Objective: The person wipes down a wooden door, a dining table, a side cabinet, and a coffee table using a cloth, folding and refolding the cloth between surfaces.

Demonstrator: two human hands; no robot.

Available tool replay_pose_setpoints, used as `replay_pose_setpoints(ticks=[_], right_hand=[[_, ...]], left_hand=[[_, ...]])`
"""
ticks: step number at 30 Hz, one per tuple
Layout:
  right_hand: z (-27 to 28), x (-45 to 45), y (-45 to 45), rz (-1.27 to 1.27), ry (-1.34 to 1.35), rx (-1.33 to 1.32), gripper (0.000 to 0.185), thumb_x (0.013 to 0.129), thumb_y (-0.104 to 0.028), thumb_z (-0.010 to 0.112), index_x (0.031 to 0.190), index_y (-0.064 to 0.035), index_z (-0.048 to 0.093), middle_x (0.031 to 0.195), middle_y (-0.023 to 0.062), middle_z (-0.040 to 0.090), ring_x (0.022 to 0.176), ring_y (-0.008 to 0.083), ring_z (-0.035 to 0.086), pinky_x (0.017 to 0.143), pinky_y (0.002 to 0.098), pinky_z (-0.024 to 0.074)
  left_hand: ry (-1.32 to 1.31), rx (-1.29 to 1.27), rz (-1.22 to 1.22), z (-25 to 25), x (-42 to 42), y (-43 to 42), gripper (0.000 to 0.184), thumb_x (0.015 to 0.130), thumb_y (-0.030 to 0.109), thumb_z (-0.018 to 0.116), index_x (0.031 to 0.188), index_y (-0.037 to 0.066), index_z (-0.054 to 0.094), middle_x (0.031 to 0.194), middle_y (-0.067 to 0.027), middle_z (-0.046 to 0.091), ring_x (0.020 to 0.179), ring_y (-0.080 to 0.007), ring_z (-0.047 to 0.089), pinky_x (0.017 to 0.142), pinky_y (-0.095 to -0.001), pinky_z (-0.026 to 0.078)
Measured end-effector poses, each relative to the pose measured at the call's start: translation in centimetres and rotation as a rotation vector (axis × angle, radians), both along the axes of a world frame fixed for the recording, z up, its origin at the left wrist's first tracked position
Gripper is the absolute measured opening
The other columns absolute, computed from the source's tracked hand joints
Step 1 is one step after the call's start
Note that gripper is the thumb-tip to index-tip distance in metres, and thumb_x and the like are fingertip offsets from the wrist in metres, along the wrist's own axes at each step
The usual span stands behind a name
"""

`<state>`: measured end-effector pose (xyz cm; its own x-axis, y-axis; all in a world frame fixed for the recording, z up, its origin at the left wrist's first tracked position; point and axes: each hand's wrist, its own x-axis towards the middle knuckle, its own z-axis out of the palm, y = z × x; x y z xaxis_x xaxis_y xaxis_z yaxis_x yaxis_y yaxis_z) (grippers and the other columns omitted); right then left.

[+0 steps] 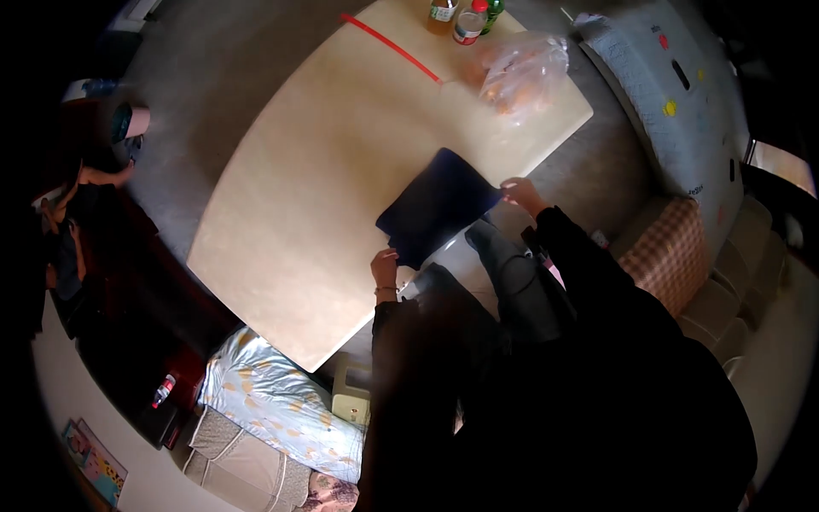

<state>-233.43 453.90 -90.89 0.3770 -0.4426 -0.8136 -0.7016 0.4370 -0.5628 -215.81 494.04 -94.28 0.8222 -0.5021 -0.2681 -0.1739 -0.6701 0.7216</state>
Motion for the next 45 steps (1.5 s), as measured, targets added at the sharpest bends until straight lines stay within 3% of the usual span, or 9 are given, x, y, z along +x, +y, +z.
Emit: replay_pose_setpoints(ticks=[4, 8, 14, 24, 28, 31, 37, 39, 45], right_hand=[[-2.3, 7.4, 4.6, 0.34, -0.234, -0.548, 0.037, 0.08, -0.018, 0.072, 0.11, 0.0021, 0.065, 0.104, 0.0142, 0.068, 0.08, 0.0201, 0.067, 0.073, 0.0298, 0.0529], [-4.7, 13.8, 15.2, 0.76, 0.189, -0.938, 0.093, 0.079, -0.049, 0.07, 0.139, 0.0102, 0.031, 0.147, 0.0323, 0.025, 0.134, 0.0421, 0.032, 0.111, 0.045, 0.0289], [-5.3, 19.3, 31.7, 0.71, 0.084, -1.158, 0.094, 0.082, -0.048, 0.065, 0.139, 0.0161, 0.026, 0.148, 0.0362, 0.017, 0.139, 0.0473, 0.016, 0.115, 0.0495, 0.0146], [-1.6, 26.8, 53.7, 1.345, -0.47, -0.802, 0.082, 0.066, -0.018, 0.067, 0.142, -0.006, 0.038, 0.152, 0.0231, 0.022, 0.141, 0.0356, 0.022, 0.112, 0.0523, 0.0213], [-2.4, 26.2, 52.7, 1.361, -0.541, -0.966, 0.072, 0.073, -0.012, 0.062, 0.141, -0.0088, 0.04, 0.153, 0.0173, 0.025, 0.141, 0.0298, 0.025, 0.112, 0.0501, 0.0232], [-3.6, 26.1, 50.9, 1.372, -0.671, -0.996, 0.058, 0.082, -0.013, 0.056, 0.138, -0.0111, 0.044, 0.152, 0.0109, 0.029, 0.14, 0.0253, 0.029, 0.111, 0.0474, 0.0262], [-5.7, 28.0, 43.4, 1.321, -0.896, -1.174, 0.038, 0.09, -0.021, 0.048, 0.126, -0.0134, 0.055, 0.14, 0.0017, 0.048, 0.129, 0.0159, 0.044, 0.102, 0.0359, 0.0369], [-5.6, 28.5, 38.8, 1.287, -0.832, -1.24, 0.038, 0.09, -0.021, 0.048, 0.126, -0.0132, 0.055, 0.14, 0.0018, 0.048, 0.129, 0.0159, 0.043, 0.102, 0.0354, 0.037], [-5.9, 25.3, 20.5, 1.111, -0.564, -1.221, 0.048, 0.084, -0.016, 0.054, 0.131, -0.0102, 0.051, 0.144, 0.0061, 0.043, 0.137, 0.0216, 0.036, 0.109, 0.0367, 0.0328]], left_hand=[[0.412, -0.177, 0.388, -1.0, 3.6, 3.5, 0.022, 0.079, 0.001, 0.05, 0.08, 0.005, 0.071, 0.07, -0.0063, 0.067, 0.061, -0.0131, 0.061, 0.056, -0.0254, 0.049], [0.179, 0.029, 0.234, -4.2, 4.2, 8.7, 0.023, 0.083, 0.005, 0.047, 0.079, 0.005, 0.07, 0.077, -0.0087, 0.068, 0.067, -0.0194, 0.064, 0.063, -0.0322, 0.052], [0.278, -0.338, 0.792, -3.9, 2.9, 20.6, 0.025, 0.076, -0.001, 0.046, 0.084, 0.002, 0.069, 0.075, -0.0034, 0.063, 0.064, -0.0105, 0.055, 0.057, -0.023, 0.043], [-0.04, 0.37, 1.302, 1.2, -3.4, 38.7, 0.02, 0.079, 0.002, 0.048, 0.086, -0.002, 0.067, 0.083, -0.0166, 0.066, 0.075, -0.0315, 0.063, 0.074, -0.04, 0.05], [-0.3, 0.766, 0.694, 1.2, -2.4, 32.2, 0.028, 0.082, 0.002, 0.051, 0.11, -0.002, 0.054, 0.101, -0.0163, 0.056, 0.099, -0.0335, 0.054, 0.086, -0.0456, 0.044], [-0.034, 0.35, 0.702, 1.0, -0.2, 22.0, 0.036, 0.089, 0.014, 0.052, 0.121, -0.003, 0.05, 0.12, -0.0201, 0.048, 0.106, -0.0376, 0.051, 0.094, -0.0459, 0.042], [-0.286, 0.971, 0.124, -1.6, 3.0, 11.1, 0.031, 0.093, 0.023, 0.052, 0.105, -0.005, 0.048, 0.105, -0.0202, 0.052, 0.096, -0.0351, 0.053, 0.082, -0.0426, 0.047], [-0.401, 0.525, 0.155, -0.2, 4.1, 7.5, 0.036, 0.09, 0.026, 0.057, 0.11, -0.004, 0.051, 0.108, -0.019, 0.052, 0.099, -0.0354, 0.052, 0.084, -0.0444, 0.045], [-0.288, 0.378, -0.065, 1.1, 5.5, -4.6, 0.047, 0.085, 0.024, 0.065, 0.129, 0.014, 0.052, 0.105, -0.0171, 0.054, 0.096, -0.0361, 0.052, 0.083, -0.047, 0.044]])
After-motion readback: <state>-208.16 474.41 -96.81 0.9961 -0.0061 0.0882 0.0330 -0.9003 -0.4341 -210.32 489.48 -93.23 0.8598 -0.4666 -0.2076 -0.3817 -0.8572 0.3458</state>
